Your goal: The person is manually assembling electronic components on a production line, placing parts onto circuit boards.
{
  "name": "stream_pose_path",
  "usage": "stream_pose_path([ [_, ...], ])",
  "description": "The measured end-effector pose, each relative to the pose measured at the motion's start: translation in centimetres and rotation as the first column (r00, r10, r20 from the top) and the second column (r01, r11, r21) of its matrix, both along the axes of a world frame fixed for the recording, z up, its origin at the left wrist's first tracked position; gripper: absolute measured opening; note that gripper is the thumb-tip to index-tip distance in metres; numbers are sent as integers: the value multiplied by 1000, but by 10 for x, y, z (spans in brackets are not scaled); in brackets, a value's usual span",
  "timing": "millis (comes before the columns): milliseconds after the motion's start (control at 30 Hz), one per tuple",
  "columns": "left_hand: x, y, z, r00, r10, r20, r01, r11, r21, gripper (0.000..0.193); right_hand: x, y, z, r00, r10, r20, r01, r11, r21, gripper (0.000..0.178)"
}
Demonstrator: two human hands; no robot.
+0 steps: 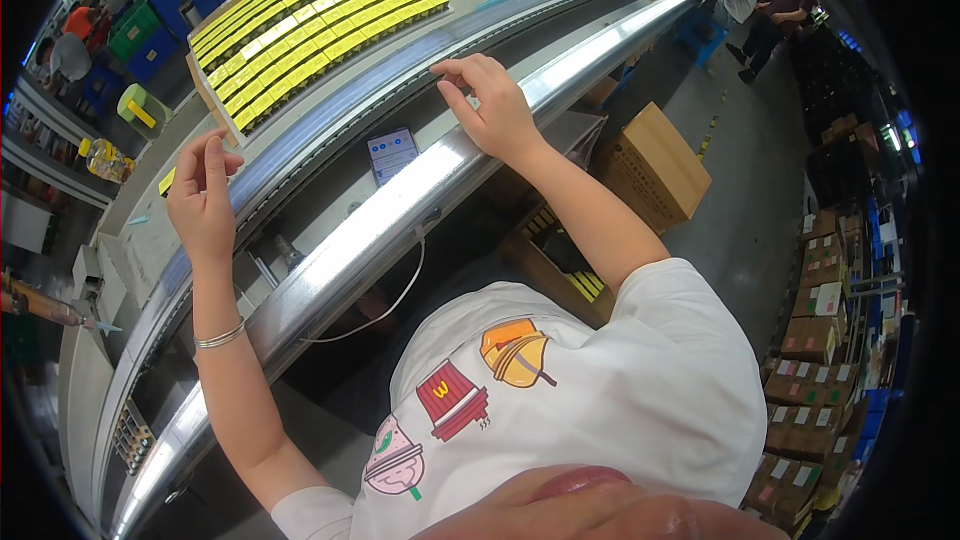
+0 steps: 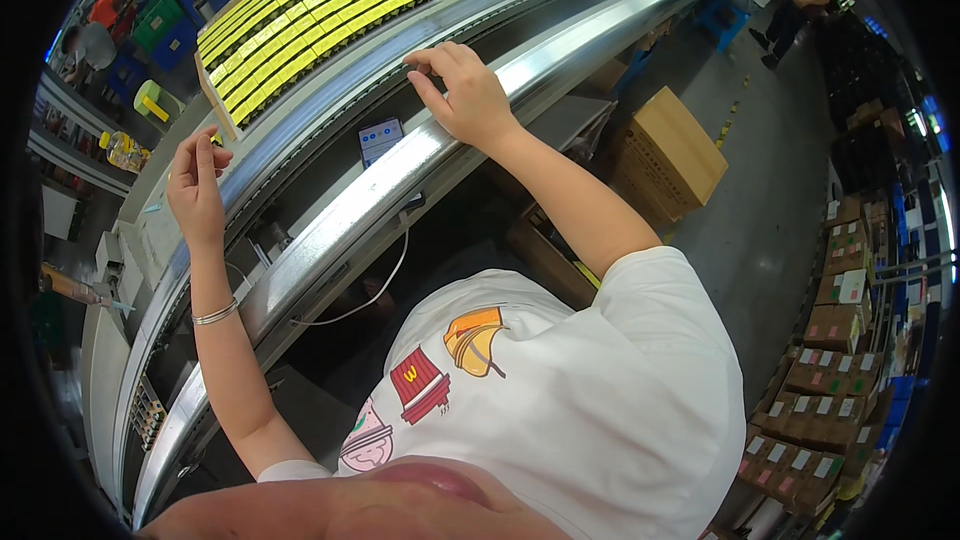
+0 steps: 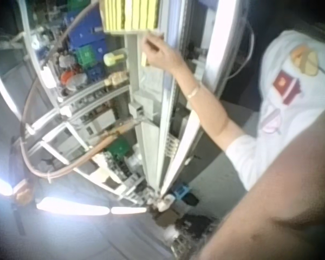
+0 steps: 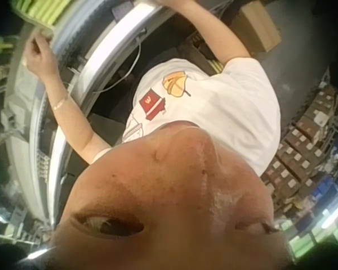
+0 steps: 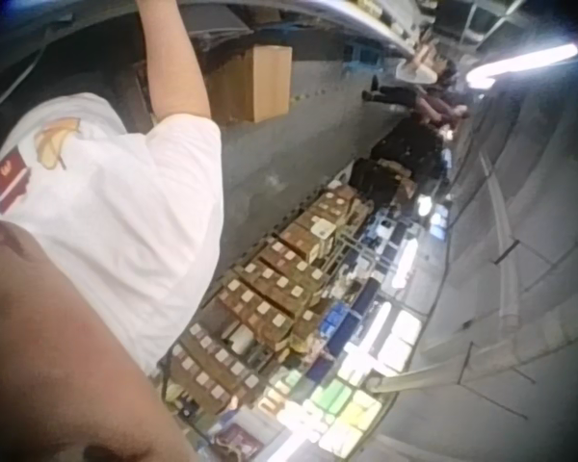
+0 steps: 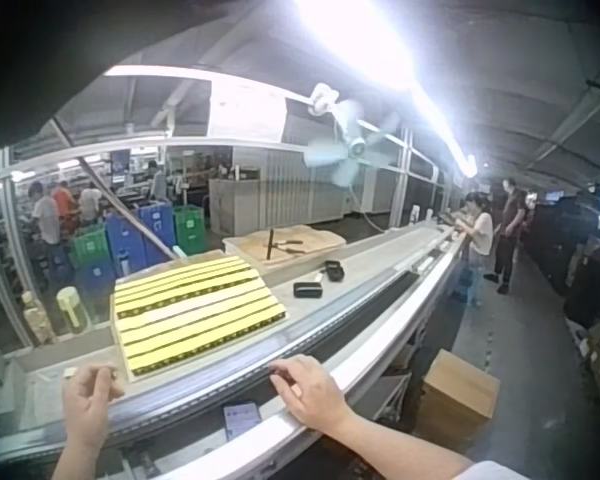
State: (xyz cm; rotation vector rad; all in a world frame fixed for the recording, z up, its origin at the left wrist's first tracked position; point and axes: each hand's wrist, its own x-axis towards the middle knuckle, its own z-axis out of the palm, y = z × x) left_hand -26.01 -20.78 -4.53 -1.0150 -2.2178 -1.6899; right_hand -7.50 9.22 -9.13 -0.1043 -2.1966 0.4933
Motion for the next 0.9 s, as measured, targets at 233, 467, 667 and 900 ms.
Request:
stream_pose_path([
  [233, 2, 4, -5, 998, -21, -61, 19, 999, -30, 22, -1, 6, -6, 999, -25, -45, 26, 1000, 17, 17],
  [467, 12, -3, -9, 984, -7, -178, -10, 995, -98, 26, -8, 9, -12, 997, -40, -63, 40, 999, 4, 13],
  [667, 29, -14, -14, 949, -87, -304, 65, 995, -82, 27, -4, 7, -10, 998, -62, -27, 61, 997, -50, 13],
  [900, 24, -37, -12, 980, -59, -188, 20, 979, -202, 30, -5, 10, -14, 996, -29, -83, 29, 1000, 1, 11],
])
